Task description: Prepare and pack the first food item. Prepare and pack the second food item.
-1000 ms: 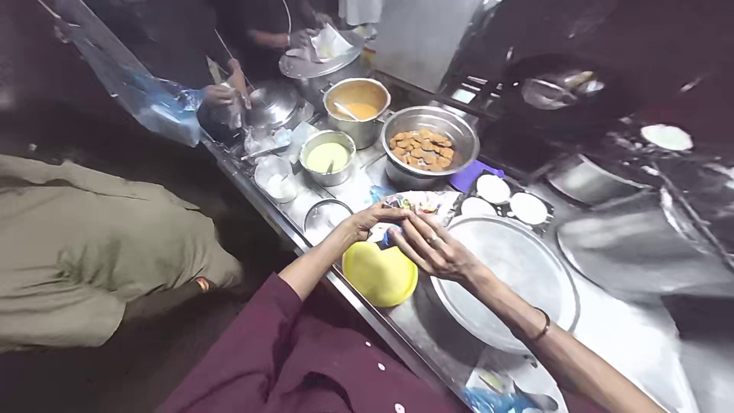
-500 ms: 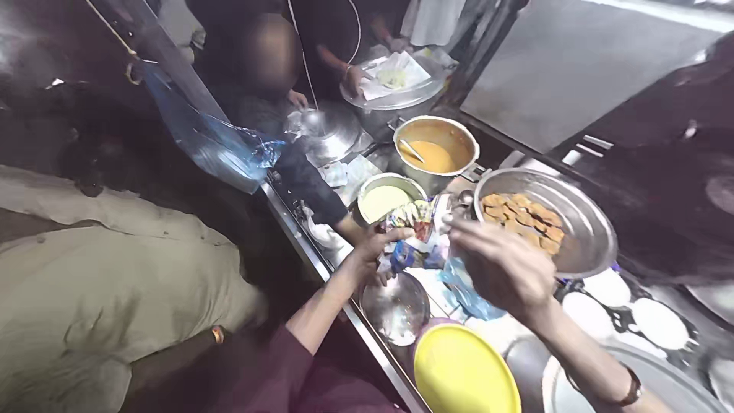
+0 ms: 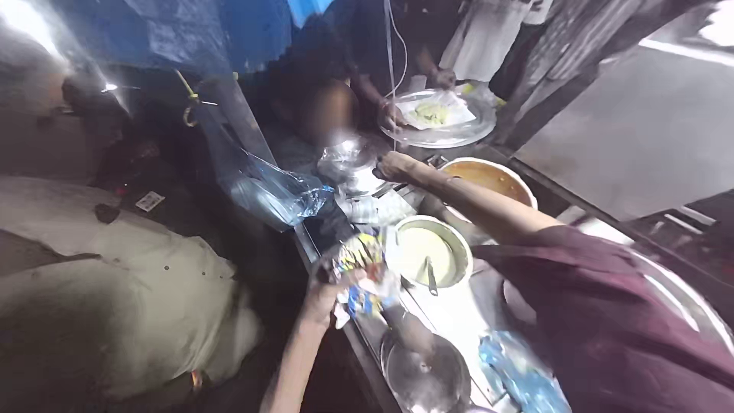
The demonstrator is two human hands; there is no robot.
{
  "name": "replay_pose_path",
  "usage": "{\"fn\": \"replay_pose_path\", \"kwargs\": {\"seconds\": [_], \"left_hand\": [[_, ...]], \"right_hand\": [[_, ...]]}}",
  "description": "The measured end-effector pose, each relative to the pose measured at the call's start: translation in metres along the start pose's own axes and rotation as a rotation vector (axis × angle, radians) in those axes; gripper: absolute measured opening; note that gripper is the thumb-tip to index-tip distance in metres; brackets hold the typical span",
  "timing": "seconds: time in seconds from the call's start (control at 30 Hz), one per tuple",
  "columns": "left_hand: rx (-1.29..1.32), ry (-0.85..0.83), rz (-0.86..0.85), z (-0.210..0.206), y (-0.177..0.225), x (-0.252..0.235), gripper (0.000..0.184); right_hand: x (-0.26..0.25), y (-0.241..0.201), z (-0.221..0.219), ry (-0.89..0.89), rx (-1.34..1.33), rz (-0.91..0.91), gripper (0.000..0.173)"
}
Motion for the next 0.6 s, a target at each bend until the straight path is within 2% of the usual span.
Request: {"fn": "replay_pose_path", "kwargs": {"seconds": [0.1,0.2,0.23,0.37,0.47,0.53,0.57,0.6], "left_hand": [[-0.107,0.184,-0.060,0.001,0.023,-0.031,0.058],[-0.156,0.206,-0.157,-0.016,0.042,-0.066,0.057],[-0.168,0.190,-0.175,-0.024,0.047,-0.075,0.056],[-0.191,0.032,-0.174,-0.064,0.050,-0.089,0.061],[-0.198,-0.109,-0.142,-0.094,0.045,-0.083,0.060],[-0.186,-0.207,-0.164,-0.111,0.041,-0.077,0.053],[-0.202,-0.254,-0.175,-0.116,0.040,-0.074,0.051],[-0.224,-0.289,-0.174,-0.119,0.041,-0.068,0.051]], "right_hand": [[0.088,-0.017,0.020,0.017,0.015,0.078,0.022],[0.167,-0.044,0.051,-0.063,-0.031,0.090,0.013],[0.187,-0.052,0.057,-0.039,-0.092,0.140,0.010],[0.251,-0.083,0.084,0.053,-0.275,0.292,0.015],[0.283,-0.099,0.109,0.163,-0.214,0.302,0.014],[0.299,-0.109,0.131,0.202,-0.209,0.246,0.014],[0.308,-0.119,0.151,0.065,-0.188,0.125,0.017],[0.313,-0.133,0.175,-0.201,-0.187,-0.077,0.027]]}}
Point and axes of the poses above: each hand's wrist, its own x-axis away from the middle knuckle, its own z-axis out of the back of the hand, y = z × x, the point moved 3 cm from there along -x, towards the middle knuckle
